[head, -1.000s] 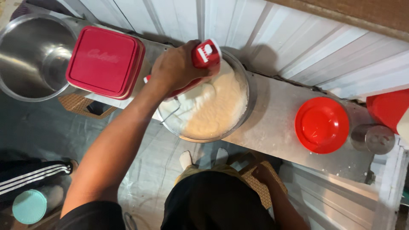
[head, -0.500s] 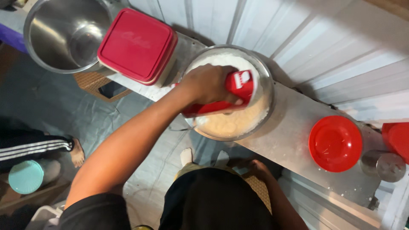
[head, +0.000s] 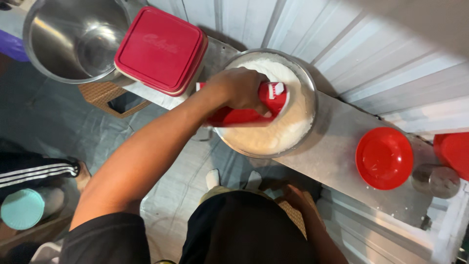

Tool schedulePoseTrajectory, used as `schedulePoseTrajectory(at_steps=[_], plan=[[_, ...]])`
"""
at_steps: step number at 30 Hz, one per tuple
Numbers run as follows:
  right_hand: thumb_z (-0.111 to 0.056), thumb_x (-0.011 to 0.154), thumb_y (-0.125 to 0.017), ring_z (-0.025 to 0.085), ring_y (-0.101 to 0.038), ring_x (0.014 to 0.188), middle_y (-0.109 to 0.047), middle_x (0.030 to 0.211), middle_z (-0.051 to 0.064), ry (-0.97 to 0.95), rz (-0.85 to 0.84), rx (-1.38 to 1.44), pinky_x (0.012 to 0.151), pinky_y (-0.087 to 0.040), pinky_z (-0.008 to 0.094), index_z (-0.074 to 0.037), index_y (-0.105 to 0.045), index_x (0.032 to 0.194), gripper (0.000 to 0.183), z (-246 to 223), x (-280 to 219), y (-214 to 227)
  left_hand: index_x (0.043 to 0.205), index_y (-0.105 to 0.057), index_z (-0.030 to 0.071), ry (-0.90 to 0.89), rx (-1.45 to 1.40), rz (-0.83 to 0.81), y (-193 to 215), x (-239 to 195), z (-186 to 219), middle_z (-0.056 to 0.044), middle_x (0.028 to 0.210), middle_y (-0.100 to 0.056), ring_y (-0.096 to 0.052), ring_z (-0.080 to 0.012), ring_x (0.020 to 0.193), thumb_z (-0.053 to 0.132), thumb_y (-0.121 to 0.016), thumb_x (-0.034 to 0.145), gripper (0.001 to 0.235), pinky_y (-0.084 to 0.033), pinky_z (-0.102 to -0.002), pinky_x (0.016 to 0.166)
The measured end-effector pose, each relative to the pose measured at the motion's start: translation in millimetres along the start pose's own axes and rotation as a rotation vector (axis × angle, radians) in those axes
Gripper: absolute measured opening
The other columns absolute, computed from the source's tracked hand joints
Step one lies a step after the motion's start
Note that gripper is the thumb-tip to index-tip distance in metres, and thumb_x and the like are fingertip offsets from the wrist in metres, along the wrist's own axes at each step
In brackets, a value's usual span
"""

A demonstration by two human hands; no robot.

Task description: The person uses a red handheld electric mixer to blend a white dough-like mixture in a large metal bowl. The person holds the bowl steady with the left hand while operating the mixer with the right hand throughout the clip.

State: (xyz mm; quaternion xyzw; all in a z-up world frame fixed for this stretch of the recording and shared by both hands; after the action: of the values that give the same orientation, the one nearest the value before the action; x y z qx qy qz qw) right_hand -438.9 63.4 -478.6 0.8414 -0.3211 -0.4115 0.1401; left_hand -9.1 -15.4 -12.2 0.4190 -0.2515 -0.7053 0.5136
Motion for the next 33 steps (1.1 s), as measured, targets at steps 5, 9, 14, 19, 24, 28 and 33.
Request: schedulePoseTrajectory(at_steps=[5,9,14,19,24,28,33], plan=[[-0.027,0.093,-0.066,0.016,-0.064,0.095,-0.07,0.101,0.003,-0.033,0.012,0.252,0.085,-0.053,0.033,-0.011,-0.068,0.113,0.025,-3.1,1.1,-6.1,0.135,-0.06,0.016,-0.051,-0.161,0.203,0.3,26.2,13.6,-0.014,0.117,-0.071,-0.066,-0.0344,0.11,0.055,-0.089,0.063,0.086,-0.05,-0.046,0.095],[-0.029,0.096,-0.067,0.02,-0.064,0.091,-0.068,0.095,0.007,0.105,0.051,0.291,0.081,-0.054,0.034,-0.007,-0.068,0.11,0.026,-20.1,-9.7,3.8,0.132,-0.063,0.019,-0.061,-0.057,0.351,17.5,22.4,10.0,-0.011,0.119,-0.073,-0.069,-0.0315,0.109,0.053,-0.086,0.063,0.081,-0.052,-0.045,0.093],[-0.032,0.093,-0.069,0.022,-0.07,0.097,-0.074,0.102,0.009,0.052,0.138,0.059,0.086,-0.055,0.037,-0.008,-0.069,0.112,0.03,-14.6,-19.4,-2.3,0.128,-0.066,0.016,-0.019,0.154,0.12,21.2,-2.2,-4.5,-0.014,0.115,-0.072,-0.067,-0.0347,0.108,0.051,-0.089,0.063,0.077,-0.051,-0.047,0.093],[-0.025,0.082,-0.077,0.024,-0.07,0.1,-0.075,0.107,0.009,0.066,0.038,-0.171,0.085,-0.058,0.04,-0.013,-0.074,0.11,0.03,3.2,-28.5,-2.4,0.124,-0.069,0.014,-0.078,-0.02,-0.079,-6.5,3.9,13.2,-0.014,0.113,-0.075,-0.07,-0.0318,0.107,0.053,-0.087,0.063,0.075,-0.053,-0.043,0.094],[-0.025,0.082,-0.076,0.022,-0.072,0.099,-0.076,0.105,0.008,-0.013,0.074,-0.168,0.087,-0.057,0.037,-0.017,-0.072,0.113,0.032,-7.1,-25.6,21.4,0.129,-0.063,0.01,-0.107,-0.257,0.13,-22.3,35.6,36.7,-0.014,0.116,-0.073,-0.069,-0.0317,0.11,0.056,-0.086,0.069,0.079,-0.052,-0.042,0.095],[-0.032,0.085,-0.073,0.023,-0.072,0.098,-0.075,0.105,0.01,-0.046,0.096,-0.116,0.089,-0.055,0.036,-0.021,-0.069,0.119,0.036,-19.5,-18.5,36.4,0.137,-0.057,0.013,-0.066,-0.382,0.277,-17.9,56.3,45.4,-0.014,0.117,-0.074,-0.07,-0.0329,0.11,0.054,-0.08,0.072,0.081,-0.054,-0.042,0.094],[-0.042,0.081,-0.073,0.025,-0.07,0.108,-0.073,0.113,0.009,-0.134,0.066,-0.184,0.095,-0.052,0.036,-0.026,-0.067,0.126,0.048,-25.1,-23.9,37.2,0.139,-0.054,0.011,-0.068,-0.37,0.26,-20.4,54.4,49.6,-0.016,0.117,-0.073,-0.069,-0.0343,0.109,0.055,-0.08,0.072,0.084,-0.054,-0.042,0.093]])
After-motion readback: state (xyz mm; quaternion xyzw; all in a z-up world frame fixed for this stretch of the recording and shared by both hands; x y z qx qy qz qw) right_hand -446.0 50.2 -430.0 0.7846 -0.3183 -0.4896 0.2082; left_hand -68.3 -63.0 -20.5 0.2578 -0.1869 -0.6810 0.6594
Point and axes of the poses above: each hand's wrist, its own x-axis towards the middle knuckle, its own y-axis out of the back of the hand, z = x × y, the point moved 5 cm from there along x, towards the middle knuckle
